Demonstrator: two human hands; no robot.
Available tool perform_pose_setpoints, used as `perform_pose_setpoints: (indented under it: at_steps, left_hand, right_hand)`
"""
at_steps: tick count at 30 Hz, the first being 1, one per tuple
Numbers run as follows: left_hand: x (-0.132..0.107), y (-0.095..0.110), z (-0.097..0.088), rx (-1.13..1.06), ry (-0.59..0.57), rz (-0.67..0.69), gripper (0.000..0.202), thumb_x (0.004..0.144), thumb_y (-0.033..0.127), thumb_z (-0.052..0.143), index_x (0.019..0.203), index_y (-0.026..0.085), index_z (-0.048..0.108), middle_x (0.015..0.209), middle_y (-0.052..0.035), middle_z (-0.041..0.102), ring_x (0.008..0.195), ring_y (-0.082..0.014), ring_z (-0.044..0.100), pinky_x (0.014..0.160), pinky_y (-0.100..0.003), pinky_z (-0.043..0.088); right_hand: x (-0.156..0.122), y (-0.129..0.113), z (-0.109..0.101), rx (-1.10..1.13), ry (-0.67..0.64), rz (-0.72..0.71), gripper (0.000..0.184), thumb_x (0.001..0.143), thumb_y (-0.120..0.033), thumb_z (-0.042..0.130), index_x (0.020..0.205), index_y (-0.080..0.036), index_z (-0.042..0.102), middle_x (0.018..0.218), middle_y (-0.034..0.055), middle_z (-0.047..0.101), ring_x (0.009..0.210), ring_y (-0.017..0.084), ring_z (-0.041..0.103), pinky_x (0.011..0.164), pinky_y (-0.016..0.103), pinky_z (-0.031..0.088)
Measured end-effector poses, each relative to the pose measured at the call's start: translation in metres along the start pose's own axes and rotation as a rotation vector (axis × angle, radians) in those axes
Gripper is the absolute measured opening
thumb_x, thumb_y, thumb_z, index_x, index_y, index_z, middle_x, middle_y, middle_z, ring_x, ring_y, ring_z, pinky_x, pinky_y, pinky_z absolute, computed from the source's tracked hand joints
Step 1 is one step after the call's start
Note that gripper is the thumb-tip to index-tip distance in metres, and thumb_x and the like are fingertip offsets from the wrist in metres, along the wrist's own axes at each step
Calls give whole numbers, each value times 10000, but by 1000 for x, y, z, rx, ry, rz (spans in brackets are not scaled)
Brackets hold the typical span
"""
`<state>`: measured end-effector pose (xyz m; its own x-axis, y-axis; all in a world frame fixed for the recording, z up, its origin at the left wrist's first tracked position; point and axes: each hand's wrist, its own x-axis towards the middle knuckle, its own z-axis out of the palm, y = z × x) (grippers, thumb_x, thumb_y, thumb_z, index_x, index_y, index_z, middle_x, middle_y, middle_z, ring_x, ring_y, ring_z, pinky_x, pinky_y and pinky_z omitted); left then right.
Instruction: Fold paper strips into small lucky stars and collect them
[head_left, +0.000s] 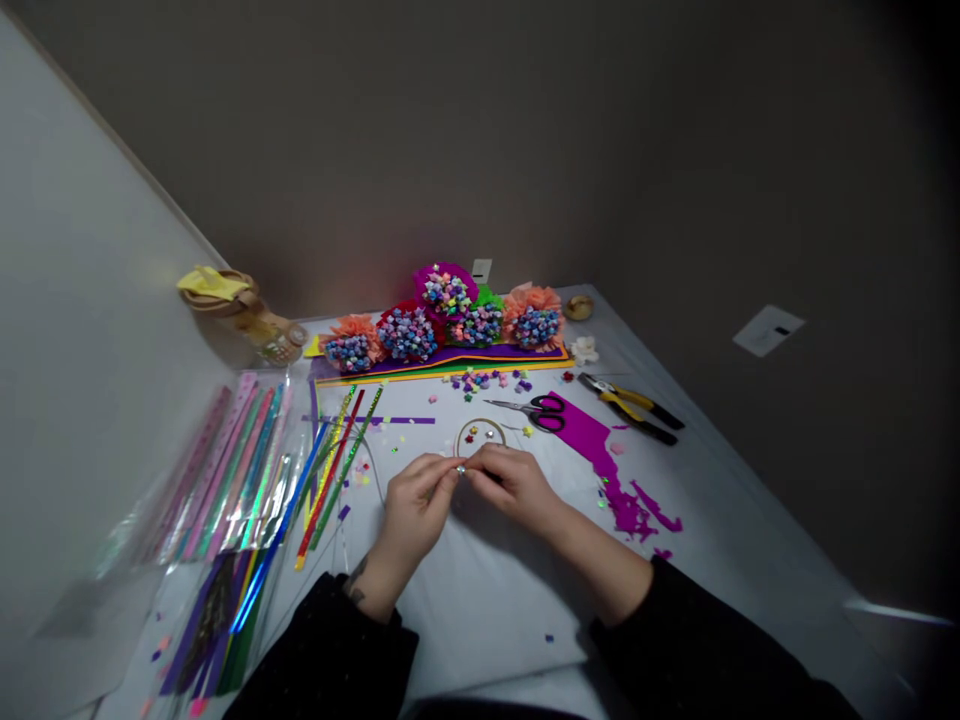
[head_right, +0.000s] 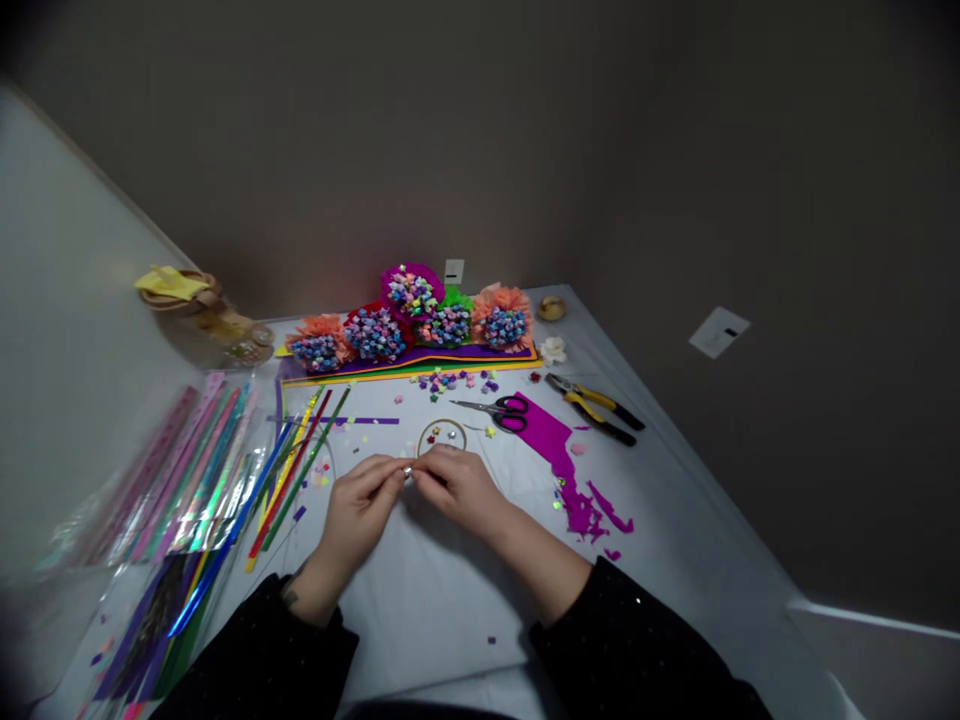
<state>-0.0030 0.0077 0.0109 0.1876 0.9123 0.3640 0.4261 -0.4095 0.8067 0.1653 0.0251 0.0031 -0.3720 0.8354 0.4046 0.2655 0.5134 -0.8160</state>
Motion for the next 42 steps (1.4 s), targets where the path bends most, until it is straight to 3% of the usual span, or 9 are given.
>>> perform_pose_setpoints:
  at_steps: [11,17,22,25,31,38,42]
  left_hand:
    - [-2,-2,10,59,47,1,205,860,170,521,941,176,709,819,-62,687,771,-155,643,701,-263,525]
    - [3,-1,2,10,31,24,198,856,174,538,928,203,719,782,-47,678,744,-144,632,667,-254,525]
    - [4,0,-1,20,130,-12,117,792,177,631,871,190,716,831,-52,694,771,-154,647,687,-262,539]
    - [3,0,-1,22,120,32,97,808,190,618,820,188,714,783,-45,702,738,-152,651,680,-269,545]
    - [2,1,-1,47,44,121,181,846,181,563,953,195,708,866,-66,711,801,-158,659,725,-280,547]
    - [3,-1,-1,79,158,104,94,814,185,611,836,195,702,782,-37,698,737,-147,653,689,-268,547]
    - [2,-1,-1,79,119,127,122,828,174,588,867,194,701,806,-43,706,748,-148,660,693,-270,548]
  right_hand:
    - [-3,0,12,-66,99,88,194,833,-198,475,683,-192,598,617,24,548,599,152,500,597,265,386]
    - [2,1,9,356,57,373,225,816,-331,530,681,-174,617,622,13,582,583,138,508,558,243,383]
    - [3,1,10,542,2,520,269,771,-407,586,648,-168,584,594,-4,541,469,93,395,445,213,302]
    - [3,-1,10,552,13,523,252,764,-398,592,661,-168,581,609,0,546,471,91,389,442,211,296]
    - [4,-4,10,563,46,475,250,766,-392,599,642,-178,559,573,-21,485,503,101,403,456,209,295]
    - [3,-5,11,560,48,483,210,767,-367,586,666,-184,565,595,-17,496,506,105,408,459,213,307]
    - [3,-5,11,558,62,494,210,766,-364,578,659,-184,556,598,-16,501,502,103,403,458,214,306]
